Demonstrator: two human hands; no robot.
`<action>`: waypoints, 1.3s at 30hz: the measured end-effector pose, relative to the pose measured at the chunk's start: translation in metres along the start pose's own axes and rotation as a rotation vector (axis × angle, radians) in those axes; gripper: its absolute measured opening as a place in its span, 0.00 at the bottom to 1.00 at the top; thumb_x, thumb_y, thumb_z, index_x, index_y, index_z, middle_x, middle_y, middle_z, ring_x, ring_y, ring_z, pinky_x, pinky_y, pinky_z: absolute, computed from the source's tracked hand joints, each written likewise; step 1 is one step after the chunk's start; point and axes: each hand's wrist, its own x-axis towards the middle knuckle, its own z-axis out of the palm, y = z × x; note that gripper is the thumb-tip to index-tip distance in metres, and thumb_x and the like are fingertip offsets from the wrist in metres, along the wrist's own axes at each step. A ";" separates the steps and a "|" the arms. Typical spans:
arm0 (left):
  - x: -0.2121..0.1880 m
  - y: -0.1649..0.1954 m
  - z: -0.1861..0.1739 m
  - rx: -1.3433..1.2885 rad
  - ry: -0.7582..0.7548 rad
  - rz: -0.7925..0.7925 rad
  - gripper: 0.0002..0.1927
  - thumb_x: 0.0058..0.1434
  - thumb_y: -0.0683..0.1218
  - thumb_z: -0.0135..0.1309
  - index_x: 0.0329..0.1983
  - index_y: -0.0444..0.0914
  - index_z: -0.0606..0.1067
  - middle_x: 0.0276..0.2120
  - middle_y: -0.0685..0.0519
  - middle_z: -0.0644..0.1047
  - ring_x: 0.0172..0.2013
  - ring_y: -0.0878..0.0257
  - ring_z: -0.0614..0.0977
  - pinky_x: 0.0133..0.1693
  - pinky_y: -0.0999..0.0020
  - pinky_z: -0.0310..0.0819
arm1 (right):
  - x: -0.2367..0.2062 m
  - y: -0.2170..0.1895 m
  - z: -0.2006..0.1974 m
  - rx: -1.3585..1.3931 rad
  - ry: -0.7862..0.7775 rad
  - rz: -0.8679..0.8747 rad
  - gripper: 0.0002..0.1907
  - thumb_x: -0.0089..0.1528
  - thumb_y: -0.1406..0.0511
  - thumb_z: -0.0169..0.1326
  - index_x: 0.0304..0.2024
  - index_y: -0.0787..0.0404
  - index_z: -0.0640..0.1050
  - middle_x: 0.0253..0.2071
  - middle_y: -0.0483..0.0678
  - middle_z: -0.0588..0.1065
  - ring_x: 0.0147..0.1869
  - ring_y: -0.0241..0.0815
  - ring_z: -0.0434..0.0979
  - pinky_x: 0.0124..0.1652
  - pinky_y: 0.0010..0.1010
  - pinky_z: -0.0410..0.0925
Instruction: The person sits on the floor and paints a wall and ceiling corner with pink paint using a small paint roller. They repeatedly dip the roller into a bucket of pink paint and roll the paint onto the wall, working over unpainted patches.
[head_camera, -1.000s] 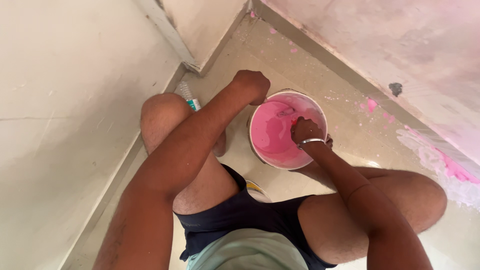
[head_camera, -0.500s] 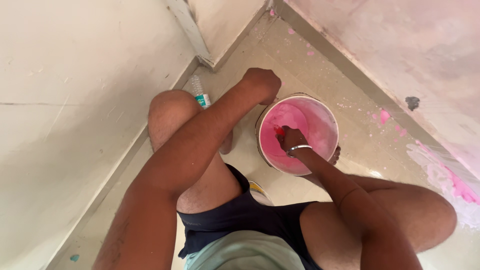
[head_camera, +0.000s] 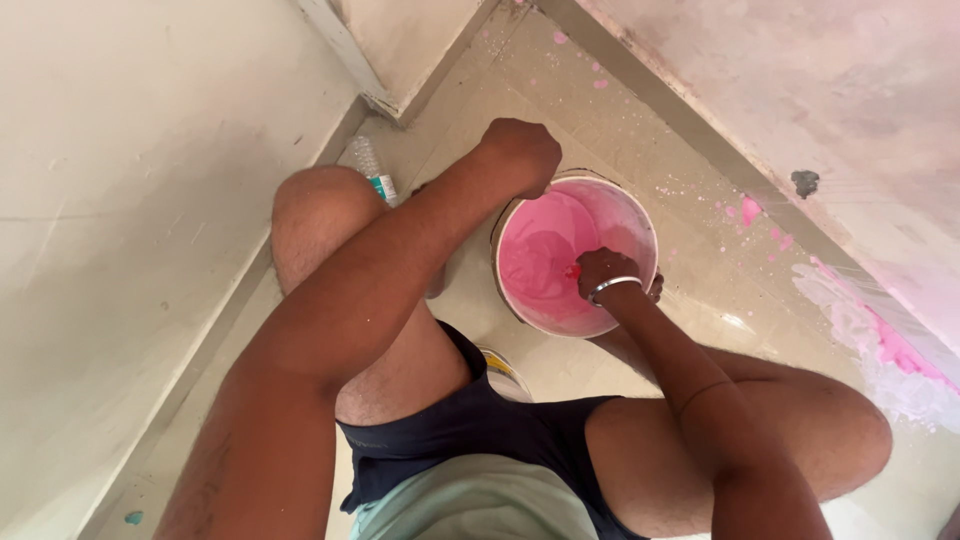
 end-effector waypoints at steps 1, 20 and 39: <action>0.002 0.002 0.000 0.001 -0.008 -0.005 0.07 0.50 0.42 0.62 0.33 0.41 0.84 0.37 0.48 0.83 0.40 0.52 0.85 0.37 0.56 0.80 | 0.000 0.001 0.000 -0.035 0.009 0.002 0.16 0.62 0.60 0.55 0.52 0.48 0.82 0.51 0.53 0.80 0.56 0.55 0.80 0.53 0.44 0.73; 0.000 -0.005 -0.002 -0.006 0.047 -0.006 0.08 0.47 0.40 0.61 0.32 0.41 0.84 0.35 0.47 0.83 0.38 0.51 0.85 0.34 0.56 0.79 | 0.017 0.010 -0.010 -0.274 0.531 -0.105 0.11 0.67 0.63 0.46 0.48 0.59 0.77 0.35 0.57 0.78 0.36 0.54 0.83 0.31 0.44 0.75; -0.006 -0.013 0.005 0.039 0.032 0.002 0.08 0.49 0.39 0.59 0.32 0.41 0.83 0.35 0.50 0.82 0.36 0.54 0.84 0.32 0.58 0.78 | -0.002 -0.034 0.014 0.103 -0.038 0.013 0.22 0.64 0.51 0.56 0.47 0.62 0.83 0.46 0.60 0.81 0.52 0.59 0.81 0.52 0.45 0.74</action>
